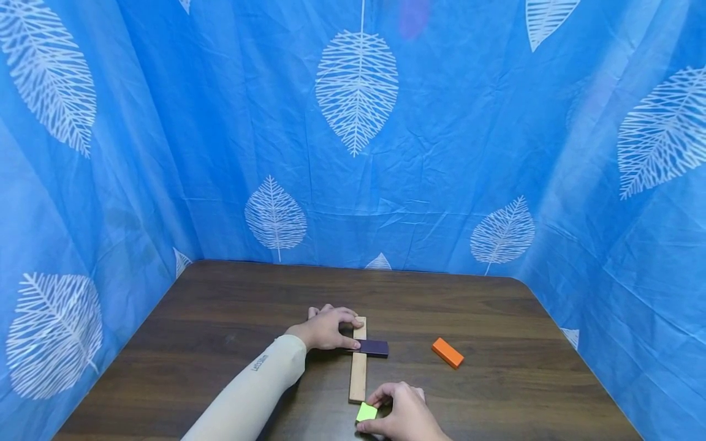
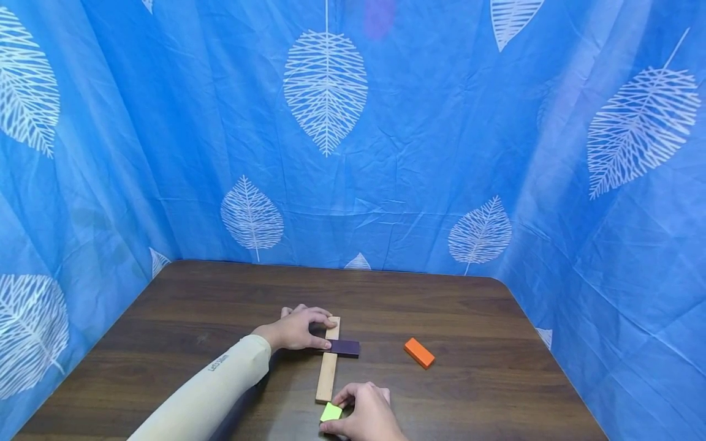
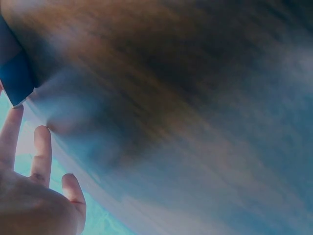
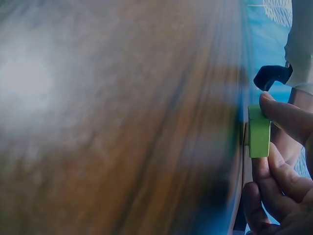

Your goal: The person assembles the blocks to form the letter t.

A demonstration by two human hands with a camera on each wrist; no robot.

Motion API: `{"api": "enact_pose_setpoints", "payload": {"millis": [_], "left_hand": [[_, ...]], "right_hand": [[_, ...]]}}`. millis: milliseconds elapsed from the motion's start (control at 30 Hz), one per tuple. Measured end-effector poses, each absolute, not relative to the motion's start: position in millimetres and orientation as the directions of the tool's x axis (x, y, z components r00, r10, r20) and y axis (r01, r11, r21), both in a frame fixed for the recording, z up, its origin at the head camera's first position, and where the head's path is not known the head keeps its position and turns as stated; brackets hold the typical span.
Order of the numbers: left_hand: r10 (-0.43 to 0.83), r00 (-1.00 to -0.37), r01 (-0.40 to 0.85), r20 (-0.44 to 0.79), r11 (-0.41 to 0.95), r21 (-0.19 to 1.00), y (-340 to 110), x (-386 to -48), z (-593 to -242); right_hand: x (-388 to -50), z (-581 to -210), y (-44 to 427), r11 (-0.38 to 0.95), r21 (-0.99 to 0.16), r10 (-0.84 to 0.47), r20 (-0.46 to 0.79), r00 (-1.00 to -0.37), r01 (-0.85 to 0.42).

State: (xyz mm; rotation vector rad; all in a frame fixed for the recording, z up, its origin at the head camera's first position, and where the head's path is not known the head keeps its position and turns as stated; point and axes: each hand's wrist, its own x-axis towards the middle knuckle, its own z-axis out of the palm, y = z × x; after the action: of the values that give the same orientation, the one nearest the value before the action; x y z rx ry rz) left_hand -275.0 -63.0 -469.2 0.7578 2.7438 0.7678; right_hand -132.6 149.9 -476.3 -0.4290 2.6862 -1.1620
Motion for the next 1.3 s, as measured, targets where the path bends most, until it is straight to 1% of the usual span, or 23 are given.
{"api": "enact_pose_setpoints", "payload": {"millis": [233,633,800,933,1133,1300], "left_hand": [[0.515,-0.856,0.421,-0.045,0.745,0.518,-62.5,-276.3,-472.0],[0.525,-0.851,0.434,-0.030,0.734,0.522,-62.4,-277.1,-473.0],[0.520,-0.854,0.425,-0.036,0.734,0.530,-62.8,-275.9,-472.6],[0.514,-0.857,0.414,-0.045,0.737,0.534,-62.7,-274.8,-473.5],[0.518,-0.854,0.420,-0.039,0.732,0.536,-63.0,-275.5,-472.2],[0.519,-0.853,0.416,-0.050,0.735,0.535,-63.0,-275.9,-471.2]], "right_hand": [[-131.8,-477.1,141.5,0.642,-0.731,-0.352,-0.012,-0.936,-0.232],[-131.1,-473.4,140.7,0.716,-0.670,-0.298,-0.038,-0.954,-0.197],[-129.7,-473.6,140.6,0.741,-0.637,-0.297,-0.025,-0.955,-0.214],[-128.5,-474.5,139.8,0.734,-0.644,-0.305,-0.028,-0.952,-0.217],[-129.4,-474.3,136.6,0.746,-0.640,-0.274,-0.046,-0.961,-0.182],[-129.0,-475.1,135.4,0.748,-0.638,-0.268,-0.037,-0.963,-0.183]]}}
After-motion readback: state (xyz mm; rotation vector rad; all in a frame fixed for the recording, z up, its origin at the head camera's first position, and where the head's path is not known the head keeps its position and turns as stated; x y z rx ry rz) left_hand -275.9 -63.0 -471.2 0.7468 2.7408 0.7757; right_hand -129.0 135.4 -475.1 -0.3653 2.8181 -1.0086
